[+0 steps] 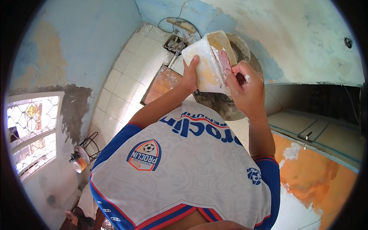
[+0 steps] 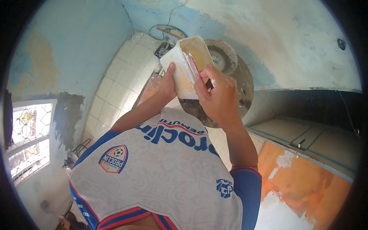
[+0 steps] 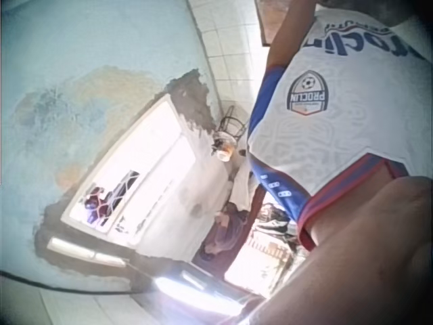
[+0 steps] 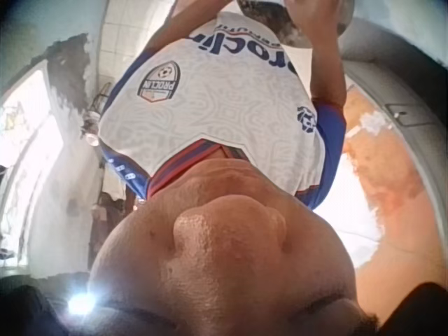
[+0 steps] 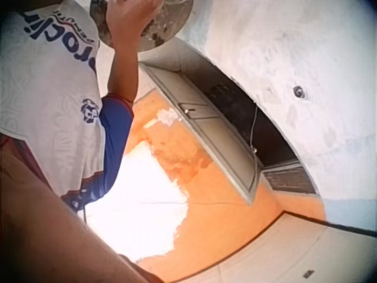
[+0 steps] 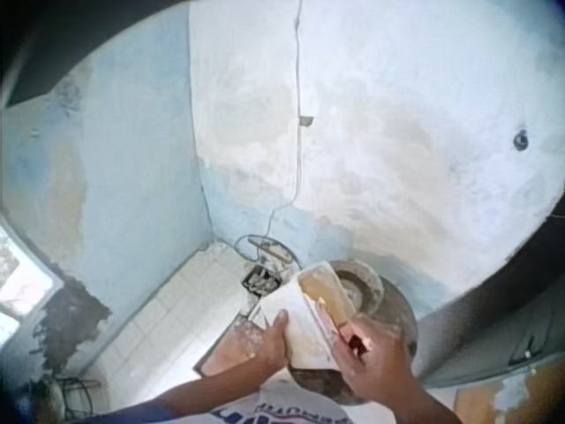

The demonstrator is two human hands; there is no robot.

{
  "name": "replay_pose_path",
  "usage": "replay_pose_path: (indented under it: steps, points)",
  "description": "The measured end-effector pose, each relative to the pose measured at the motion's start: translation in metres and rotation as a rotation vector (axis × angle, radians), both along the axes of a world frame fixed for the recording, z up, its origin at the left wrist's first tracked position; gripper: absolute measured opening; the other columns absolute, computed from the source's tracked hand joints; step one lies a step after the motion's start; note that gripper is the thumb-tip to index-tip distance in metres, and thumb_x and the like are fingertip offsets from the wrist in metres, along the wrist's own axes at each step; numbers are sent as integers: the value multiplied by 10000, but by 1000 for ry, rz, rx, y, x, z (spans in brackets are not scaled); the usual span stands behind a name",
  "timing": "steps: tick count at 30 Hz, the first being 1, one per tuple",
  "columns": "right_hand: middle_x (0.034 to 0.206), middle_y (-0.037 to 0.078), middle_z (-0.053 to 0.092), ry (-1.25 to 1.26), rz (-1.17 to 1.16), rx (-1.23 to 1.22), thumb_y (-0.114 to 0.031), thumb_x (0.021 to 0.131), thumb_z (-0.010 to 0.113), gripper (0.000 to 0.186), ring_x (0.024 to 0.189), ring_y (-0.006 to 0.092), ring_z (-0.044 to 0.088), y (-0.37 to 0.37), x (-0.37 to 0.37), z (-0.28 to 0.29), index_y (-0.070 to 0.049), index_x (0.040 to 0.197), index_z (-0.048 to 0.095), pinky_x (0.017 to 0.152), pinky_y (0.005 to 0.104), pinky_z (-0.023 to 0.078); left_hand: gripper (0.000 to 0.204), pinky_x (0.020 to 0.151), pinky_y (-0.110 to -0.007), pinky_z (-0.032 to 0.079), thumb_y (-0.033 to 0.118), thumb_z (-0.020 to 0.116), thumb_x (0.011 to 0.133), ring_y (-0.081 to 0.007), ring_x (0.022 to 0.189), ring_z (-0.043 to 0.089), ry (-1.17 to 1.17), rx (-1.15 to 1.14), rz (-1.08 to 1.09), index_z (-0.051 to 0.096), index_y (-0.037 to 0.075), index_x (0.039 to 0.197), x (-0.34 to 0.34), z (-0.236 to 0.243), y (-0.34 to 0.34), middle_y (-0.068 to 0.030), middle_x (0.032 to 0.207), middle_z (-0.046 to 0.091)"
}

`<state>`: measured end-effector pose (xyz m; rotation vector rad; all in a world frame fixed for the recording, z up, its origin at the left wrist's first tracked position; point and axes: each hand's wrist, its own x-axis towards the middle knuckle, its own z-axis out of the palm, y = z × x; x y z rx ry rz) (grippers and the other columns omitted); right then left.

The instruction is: The person scrapes white plaster from a plastic container with a spatula and applies it to a wall.

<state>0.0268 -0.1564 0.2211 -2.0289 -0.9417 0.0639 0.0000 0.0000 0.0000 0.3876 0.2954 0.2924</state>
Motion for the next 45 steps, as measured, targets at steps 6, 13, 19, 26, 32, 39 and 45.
replay_pose_path:
  steps: [6,13,19,26,32,39,45]
  points:
    - [650,118,606,-4,49,63,-39,860,717,128,517,244,626,-27,5,2,-25,818,597,527,336,470,700,978,-549,568,358,693,972,-327,1247,579,60,41,37,237,186,1474,2,-9,-26,-145,1386,490]
    - [671,114,633,-21,70,40,-33,855,720,123,556,239,658,-45,4,7,-27,819,603,545,327,492,725,976,-545,570,367,694,972,-329,1252,575,79,91,54,215,171,1480,0,-2,-41,-156,1389,481]
    - [664,47,636,-60,64,22,33,902,697,135,571,56,588,-64,-2,6,7,826,588,528,228,439,704,977,-534,571,355,684,982,-318,1245,577,102,103,45,224,156,1476,0,-5,-56,-157,1372,494]
    - [703,52,631,-111,40,44,35,887,705,134,562,56,565,-81,-9,8,7,825,590,520,234,427,660,966,-505,578,338,688,982,-304,1225,589,57,127,60,279,117,1451,6,-14,-70,-148,1353,511]
    - [734,67,660,-146,42,119,35,893,703,129,574,74,582,-95,-12,6,14,836,589,529,236,442,637,952,-509,585,331,662,998,-314,1206,612,92,63,59,276,123,1460,5,-7,-78,-146,1342,529]
    - [714,81,629,-31,-136,126,-8,889,705,114,595,126,651,-110,6,14,-16,864,594,538,308,471,633,1072,-509,505,518,455,1057,-326,1291,584,12,-26,-79,350,107,1528,-4,-4,-80,-145,1451,540]
    - [779,12,657,279,-114,355,-16,908,705,103,683,38,573,-110,41,-5,-19,887,604,597,237,439,727,1144,-491,434,630,350,1047,-318,1350,540,14,-8,-117,373,111,1555,-12,8,-87,-138,1508,517]
